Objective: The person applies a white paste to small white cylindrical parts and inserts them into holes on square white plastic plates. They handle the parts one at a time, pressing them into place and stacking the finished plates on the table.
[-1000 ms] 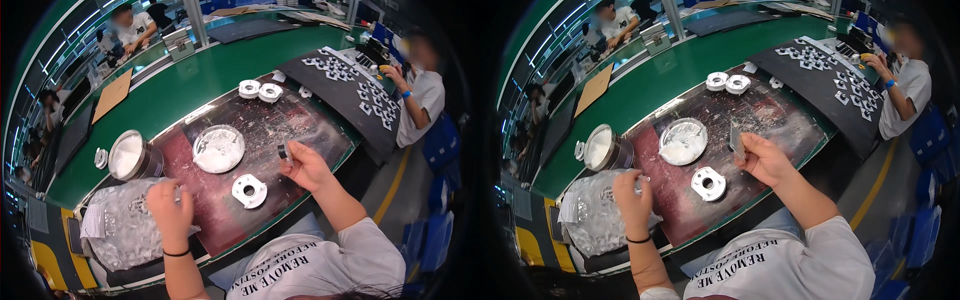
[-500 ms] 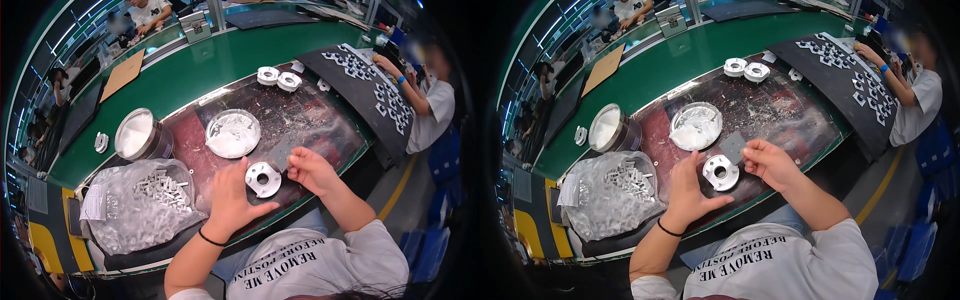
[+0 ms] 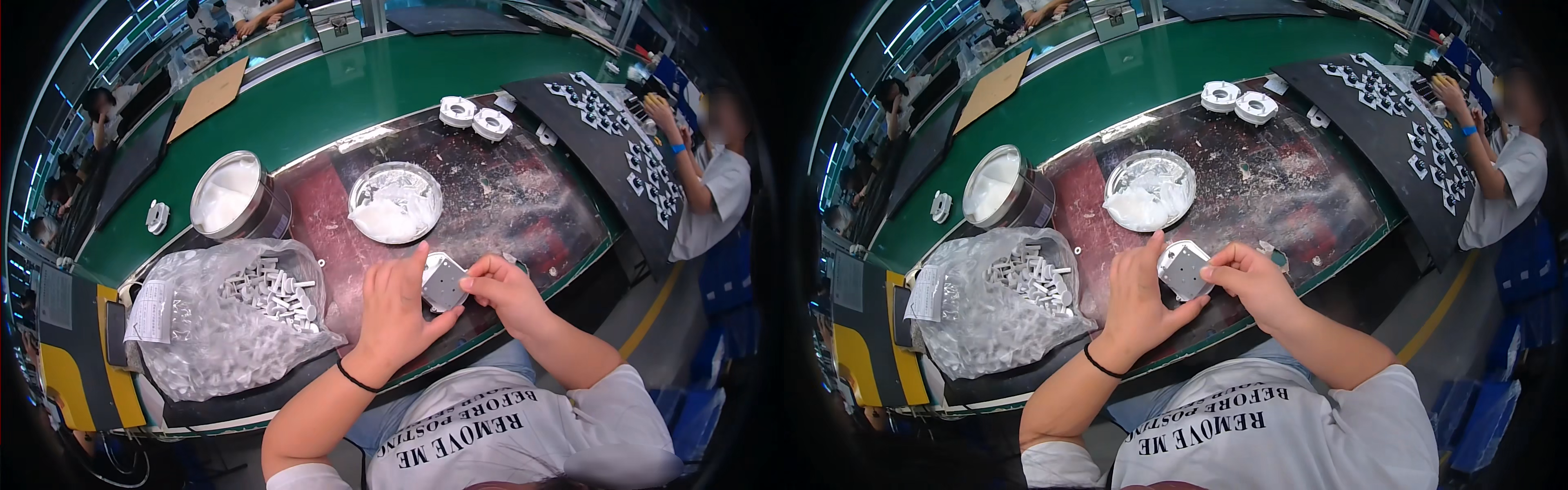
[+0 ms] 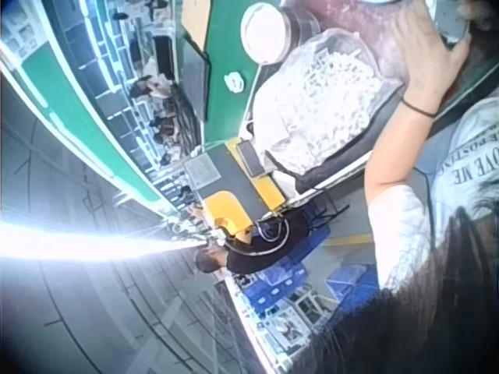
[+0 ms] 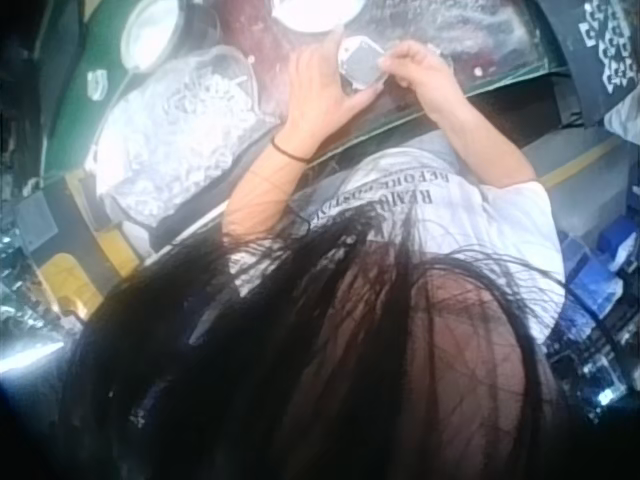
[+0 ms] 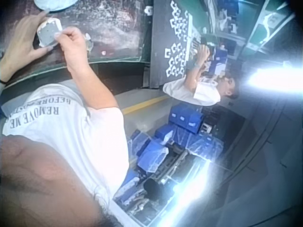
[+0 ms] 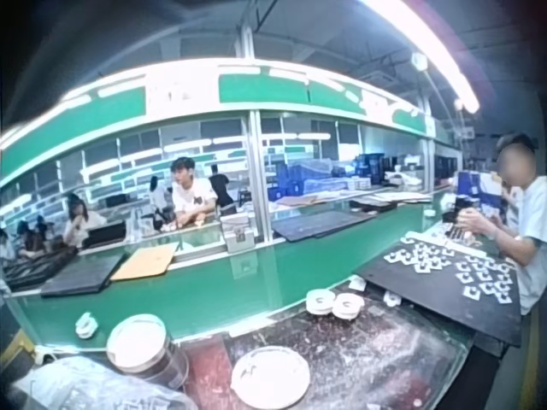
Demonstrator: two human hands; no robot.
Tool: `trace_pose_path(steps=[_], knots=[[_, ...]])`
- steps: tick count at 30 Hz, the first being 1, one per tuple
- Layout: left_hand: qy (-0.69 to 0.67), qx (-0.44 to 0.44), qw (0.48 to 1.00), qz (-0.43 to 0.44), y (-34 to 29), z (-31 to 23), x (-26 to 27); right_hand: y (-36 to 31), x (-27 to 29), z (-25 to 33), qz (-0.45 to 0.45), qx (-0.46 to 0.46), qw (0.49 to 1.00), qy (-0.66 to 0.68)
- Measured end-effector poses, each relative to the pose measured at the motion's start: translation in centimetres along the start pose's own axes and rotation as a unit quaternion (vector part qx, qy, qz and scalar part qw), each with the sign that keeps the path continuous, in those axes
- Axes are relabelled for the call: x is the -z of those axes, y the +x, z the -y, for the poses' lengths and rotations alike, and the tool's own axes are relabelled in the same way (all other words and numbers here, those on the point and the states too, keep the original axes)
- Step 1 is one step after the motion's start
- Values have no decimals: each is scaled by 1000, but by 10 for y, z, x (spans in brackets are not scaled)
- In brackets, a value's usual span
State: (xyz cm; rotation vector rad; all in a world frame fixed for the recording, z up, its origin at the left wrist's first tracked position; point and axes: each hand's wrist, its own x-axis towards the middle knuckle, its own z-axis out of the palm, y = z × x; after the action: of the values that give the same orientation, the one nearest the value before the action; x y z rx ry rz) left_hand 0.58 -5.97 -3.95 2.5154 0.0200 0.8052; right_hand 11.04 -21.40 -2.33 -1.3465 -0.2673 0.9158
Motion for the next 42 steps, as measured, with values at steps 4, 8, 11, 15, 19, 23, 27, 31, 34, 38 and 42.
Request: trace_pose_path(steps=[4,8,11,15,19,23,27,31,34,38,42], knots=[[18,-6,1000,-1,0,-2,2,4,2,4,10,-16,1000,-17],[20,-11,1000,-6,0,-2,1,6,-3,5,-8,8,1000,-20],[25,-10,1000,-5,0,-2,0,8,-5,1,-19,32,999,-16],[31,-5,999,-1,-1,-4,-1,10,-4,-9,-38,78,995,-58],[33,4,999,9,-2,-4,0,14,-2,-21,-57,127,987,-84],[21,11,1000,4,-4,-4,0,16,1,-25,-71,144,979,-127],[18,11,1000,6,-4,-4,0,15,1,-24,-72,156,971,-164],[15,7,1000,4,-3,-3,0,10,-2,-16,-77,168,949,-256],[10,11,1000,4,-3,-1,-1,3,-12,-2,-119,309,849,-411],[11,4,1000,7,-3,-3,0,8,1,3,-11,492,669,-557],[15,3,1000,11,-4,-1,-3,0,0,14,23,481,637,-602]])
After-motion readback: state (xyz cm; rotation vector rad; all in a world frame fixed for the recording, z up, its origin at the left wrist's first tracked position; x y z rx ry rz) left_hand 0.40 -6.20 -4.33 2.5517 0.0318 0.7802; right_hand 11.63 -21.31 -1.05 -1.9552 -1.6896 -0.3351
